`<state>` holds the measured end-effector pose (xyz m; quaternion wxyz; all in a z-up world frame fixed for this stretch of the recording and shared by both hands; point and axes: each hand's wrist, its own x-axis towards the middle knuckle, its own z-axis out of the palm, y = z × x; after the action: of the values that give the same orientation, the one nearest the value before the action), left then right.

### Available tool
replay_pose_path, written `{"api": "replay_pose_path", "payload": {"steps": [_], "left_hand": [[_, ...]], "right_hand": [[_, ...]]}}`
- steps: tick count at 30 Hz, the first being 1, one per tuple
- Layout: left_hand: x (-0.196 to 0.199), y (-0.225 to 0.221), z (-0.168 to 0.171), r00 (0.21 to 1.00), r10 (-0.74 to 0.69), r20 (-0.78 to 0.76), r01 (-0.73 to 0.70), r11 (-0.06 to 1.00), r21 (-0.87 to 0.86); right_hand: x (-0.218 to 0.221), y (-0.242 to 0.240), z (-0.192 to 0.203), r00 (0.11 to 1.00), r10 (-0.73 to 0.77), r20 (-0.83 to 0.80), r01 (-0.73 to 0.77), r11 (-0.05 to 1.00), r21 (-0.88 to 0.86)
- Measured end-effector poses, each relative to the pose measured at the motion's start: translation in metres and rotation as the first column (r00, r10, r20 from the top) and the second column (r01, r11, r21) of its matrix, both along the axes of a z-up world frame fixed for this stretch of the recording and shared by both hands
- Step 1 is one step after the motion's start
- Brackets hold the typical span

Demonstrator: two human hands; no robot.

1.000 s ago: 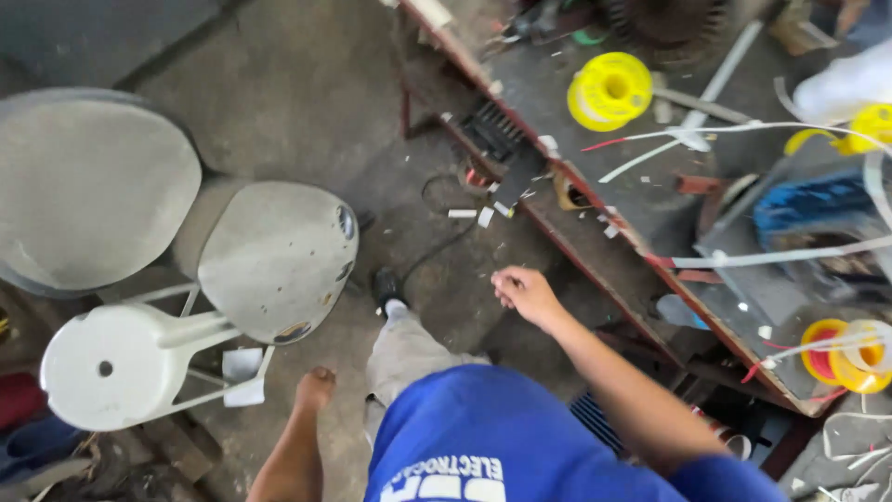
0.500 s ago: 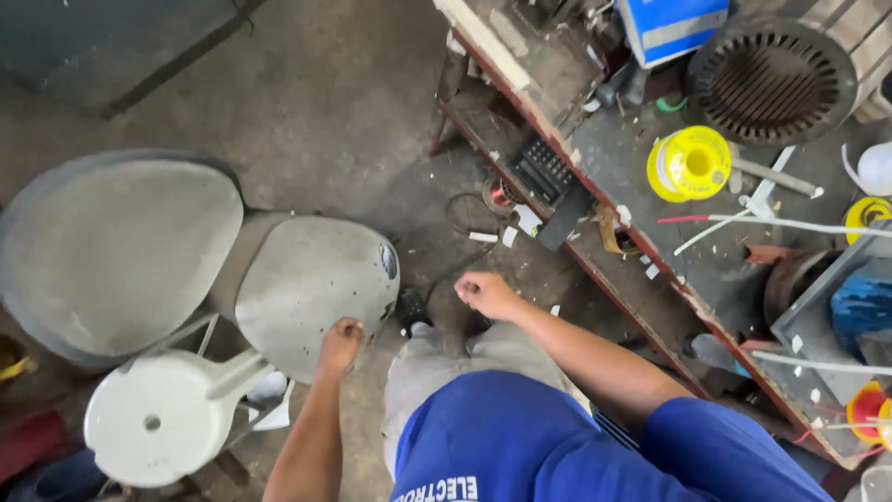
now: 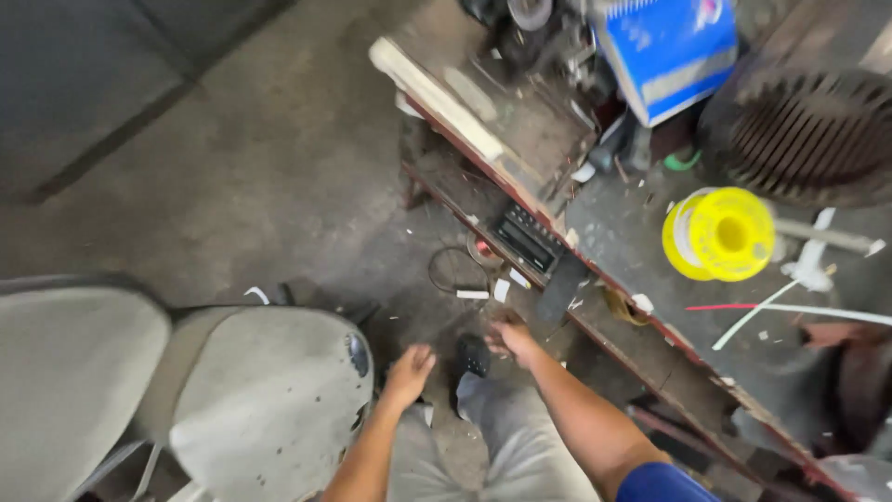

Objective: Repairing an electric motor by stripping wire insulation and making connections on the stator.

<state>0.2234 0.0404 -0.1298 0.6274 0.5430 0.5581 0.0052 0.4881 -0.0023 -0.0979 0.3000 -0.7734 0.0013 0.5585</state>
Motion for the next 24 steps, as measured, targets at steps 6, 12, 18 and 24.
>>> {"api": "replay_pose_path", "payload": {"steps": [6, 12, 18, 24], "left_hand": [[0.088, 0.067, -0.112, 0.993, 0.060, 0.105, -0.062, 0.998, 0.015], [0.085, 0.104, -0.190, 0.940, 0.290, 0.179, -0.305, 0.950, 0.062], [0.066, 0.080, -0.193, 0.917, 0.363, 0.165, -0.376, 0.925, 0.057], [0.046, 0.063, -0.150, 0.961, 0.269, 0.056, -0.270, 0.963, 0.006]], "right_hand": [[0.048, 0.019, -0.146, 0.969, -0.188, -0.159, 0.207, 0.972, 0.110], [0.108, 0.036, -0.274, 0.948, -0.256, -0.188, 0.280, 0.953, 0.112], [0.137, 0.024, -0.344, 0.860, -0.428, -0.278, 0.480, 0.863, 0.158], [0.089, 0.003, -0.290, 0.881, -0.391, -0.267, 0.430, 0.897, 0.103]]}}
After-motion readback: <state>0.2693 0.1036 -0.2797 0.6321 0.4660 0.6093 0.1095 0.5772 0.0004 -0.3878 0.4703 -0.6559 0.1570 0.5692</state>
